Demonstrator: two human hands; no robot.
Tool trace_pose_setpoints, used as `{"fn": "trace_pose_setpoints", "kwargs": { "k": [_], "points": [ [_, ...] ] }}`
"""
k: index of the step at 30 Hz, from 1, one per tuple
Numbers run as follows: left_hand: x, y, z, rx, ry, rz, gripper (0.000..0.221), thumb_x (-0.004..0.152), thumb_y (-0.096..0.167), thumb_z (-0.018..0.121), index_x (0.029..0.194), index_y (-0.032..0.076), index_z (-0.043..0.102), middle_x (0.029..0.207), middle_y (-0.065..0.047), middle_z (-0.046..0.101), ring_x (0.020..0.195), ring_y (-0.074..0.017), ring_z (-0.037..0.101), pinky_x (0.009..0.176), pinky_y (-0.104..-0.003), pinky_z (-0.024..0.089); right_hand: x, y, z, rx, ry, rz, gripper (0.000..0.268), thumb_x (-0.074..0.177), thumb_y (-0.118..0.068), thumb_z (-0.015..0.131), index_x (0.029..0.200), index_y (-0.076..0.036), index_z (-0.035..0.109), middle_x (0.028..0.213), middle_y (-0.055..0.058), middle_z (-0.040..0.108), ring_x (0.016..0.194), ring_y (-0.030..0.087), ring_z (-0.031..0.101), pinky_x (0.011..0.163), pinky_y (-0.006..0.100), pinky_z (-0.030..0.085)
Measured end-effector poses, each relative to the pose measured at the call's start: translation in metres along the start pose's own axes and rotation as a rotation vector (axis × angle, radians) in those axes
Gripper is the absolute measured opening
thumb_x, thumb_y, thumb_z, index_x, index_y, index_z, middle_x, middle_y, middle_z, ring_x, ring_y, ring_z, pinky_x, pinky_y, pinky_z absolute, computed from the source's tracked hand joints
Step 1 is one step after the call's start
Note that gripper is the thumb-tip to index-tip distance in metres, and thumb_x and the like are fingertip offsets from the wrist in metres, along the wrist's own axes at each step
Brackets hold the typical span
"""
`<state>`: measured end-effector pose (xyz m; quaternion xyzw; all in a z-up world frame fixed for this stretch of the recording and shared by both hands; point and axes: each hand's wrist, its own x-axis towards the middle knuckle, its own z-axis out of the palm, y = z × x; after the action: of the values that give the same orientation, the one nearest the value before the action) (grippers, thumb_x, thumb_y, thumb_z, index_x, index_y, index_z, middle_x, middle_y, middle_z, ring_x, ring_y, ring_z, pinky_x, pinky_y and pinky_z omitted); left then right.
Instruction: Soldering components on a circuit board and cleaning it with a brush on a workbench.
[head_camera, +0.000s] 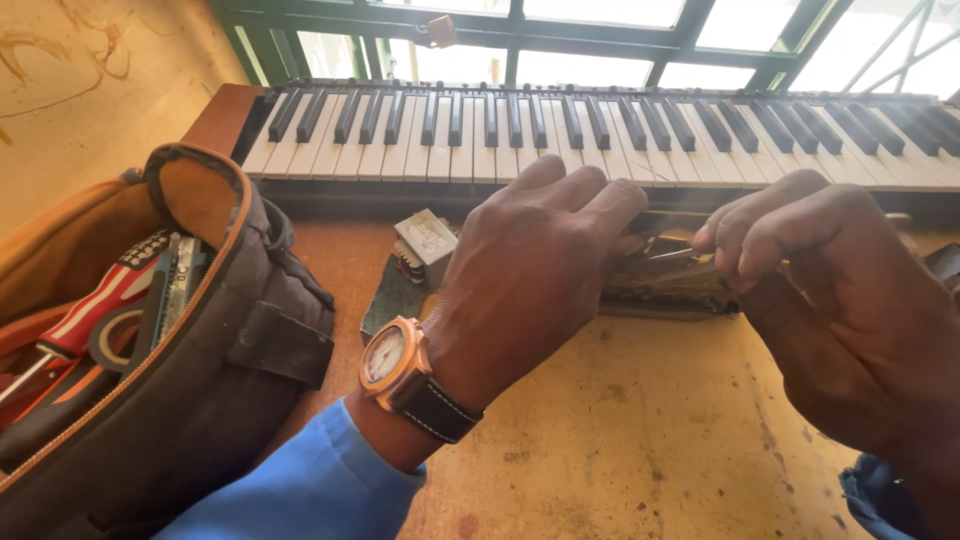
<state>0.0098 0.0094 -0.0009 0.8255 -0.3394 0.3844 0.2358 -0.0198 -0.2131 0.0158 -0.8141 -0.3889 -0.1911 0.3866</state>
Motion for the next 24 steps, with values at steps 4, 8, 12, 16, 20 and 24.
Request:
{"fn": "trace_pose_setpoints", "kwargs": {
  "k": [4,8,12,16,20,24],
  "points": [
    [-0.001,0.002,0.001,0.016,0.027,-0.006,0.015,0.097,0.012,0.071,0.088,0.007,0.061,0.071,-0.006,0.056,0.069,-0.0276,0.049,0.051,-0.045,0.04,-0.002,-0.001,0.003,-0.015,0.028,-0.04,0.008,0.106,0.002,0.045,0.107,-0.004,0.04,0.102,0.012,0.056,0.108,0.026,0.067,0.107,0.037,0.059],
    [-0.001,0.002,0.001,0.024,0.012,-0.024,0.013,0.098,0.012,0.069,0.089,0.008,0.061,0.072,-0.006,0.056,0.069,-0.0279,0.05,0.048,-0.046,0.04,0.002,-0.007,0.003,-0.064,0.011,-0.1,0.01,0.106,0.005,0.044,0.104,-0.004,0.04,0.098,0.011,0.055,0.103,0.026,0.065,0.107,0.039,0.059],
    [-0.001,0.002,0.0,0.02,0.029,-0.007,0.013,0.097,0.002,0.063,0.085,0.007,0.059,0.068,-0.007,0.053,0.066,-0.0278,0.048,0.048,-0.046,0.037,0.008,-0.012,0.003,-0.216,-0.041,-0.136,0.013,0.105,0.004,0.048,0.096,-0.004,0.042,0.097,0.011,0.057,0.104,0.027,0.068,0.097,0.038,0.057],
    [-0.002,0.001,-0.002,0.005,0.007,-0.007,0.016,0.095,-0.001,0.061,0.081,0.006,0.057,0.064,-0.006,0.052,0.063,-0.0245,0.046,0.042,-0.043,0.035,0.013,-0.004,0.007,-0.361,-0.175,-0.056,0.015,0.096,0.007,0.046,0.089,-0.006,0.046,0.097,0.015,0.062,0.092,0.028,0.064,0.072,0.035,0.053],
    [-0.001,0.006,-0.001,-0.009,-0.002,-0.02,0.014,0.086,-0.008,0.062,0.083,0.006,0.058,0.069,-0.009,0.059,0.064,-0.0288,0.051,0.046,-0.046,0.039,0.0,0.008,0.029,-0.409,-0.064,-0.23,0.022,0.096,0.015,0.039,0.089,-0.006,0.035,0.081,0.011,0.045,0.068,0.023,0.037,0.052,0.035,0.028],
    [-0.006,0.008,-0.004,-0.043,-0.004,-0.045,0.017,0.079,-0.011,0.06,0.085,0.005,0.057,0.071,-0.009,0.059,0.066,-0.0319,0.052,0.049,-0.048,0.037,-0.021,0.003,0.046,-0.368,0.068,-0.275,0.023,0.098,0.016,0.039,0.087,-0.003,0.034,0.088,0.014,0.047,0.094,0.037,0.057,0.09,0.046,0.057]
  ]
}}
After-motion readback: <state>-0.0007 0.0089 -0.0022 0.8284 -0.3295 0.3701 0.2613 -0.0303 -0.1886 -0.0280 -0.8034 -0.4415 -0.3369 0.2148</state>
